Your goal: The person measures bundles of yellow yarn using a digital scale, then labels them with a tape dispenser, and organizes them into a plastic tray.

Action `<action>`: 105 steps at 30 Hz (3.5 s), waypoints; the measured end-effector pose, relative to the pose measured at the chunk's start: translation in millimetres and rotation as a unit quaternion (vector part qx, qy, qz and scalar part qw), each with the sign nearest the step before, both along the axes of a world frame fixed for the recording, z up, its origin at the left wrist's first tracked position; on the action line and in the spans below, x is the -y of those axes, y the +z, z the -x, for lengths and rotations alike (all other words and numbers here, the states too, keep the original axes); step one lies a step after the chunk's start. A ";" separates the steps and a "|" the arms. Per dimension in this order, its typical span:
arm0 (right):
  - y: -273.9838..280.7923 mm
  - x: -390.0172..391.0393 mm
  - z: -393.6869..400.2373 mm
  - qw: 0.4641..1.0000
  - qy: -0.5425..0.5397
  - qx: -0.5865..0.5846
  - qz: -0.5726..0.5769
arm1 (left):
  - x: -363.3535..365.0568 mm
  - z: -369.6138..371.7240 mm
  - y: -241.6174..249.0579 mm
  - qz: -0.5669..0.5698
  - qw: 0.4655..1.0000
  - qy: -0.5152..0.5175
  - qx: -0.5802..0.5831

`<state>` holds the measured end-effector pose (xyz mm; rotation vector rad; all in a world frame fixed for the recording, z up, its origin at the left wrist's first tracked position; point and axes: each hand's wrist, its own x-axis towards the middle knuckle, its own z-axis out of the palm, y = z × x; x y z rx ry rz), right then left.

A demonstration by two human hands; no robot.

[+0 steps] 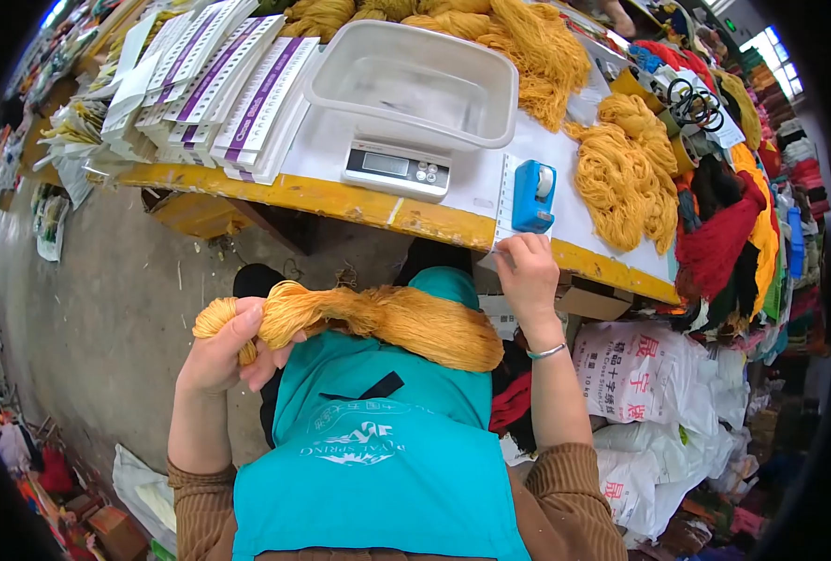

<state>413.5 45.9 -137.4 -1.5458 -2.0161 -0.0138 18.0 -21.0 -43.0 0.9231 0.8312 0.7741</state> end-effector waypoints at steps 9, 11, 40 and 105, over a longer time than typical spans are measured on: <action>17.4 13.9 21.1 0.994 0.057 -0.022 -0.088 | -5.2 -5.9 3.5 0.026 0.999 0.016 -0.007; 37.2 24.8 47.9 0.980 0.095 -0.173 -0.027 | -10.4 -12.2 8.1 0.023 1.000 0.008 -0.003; 84.7 12.4 188.1 0.598 0.236 -0.573 0.508 | -3.5 -42.4 -22.3 -0.223 0.945 0.223 -0.090; 32.4 -59.2 -41.9 0.727 -0.219 -0.569 0.316 | -2.8 -43.6 -50.8 -0.171 0.959 0.226 -0.031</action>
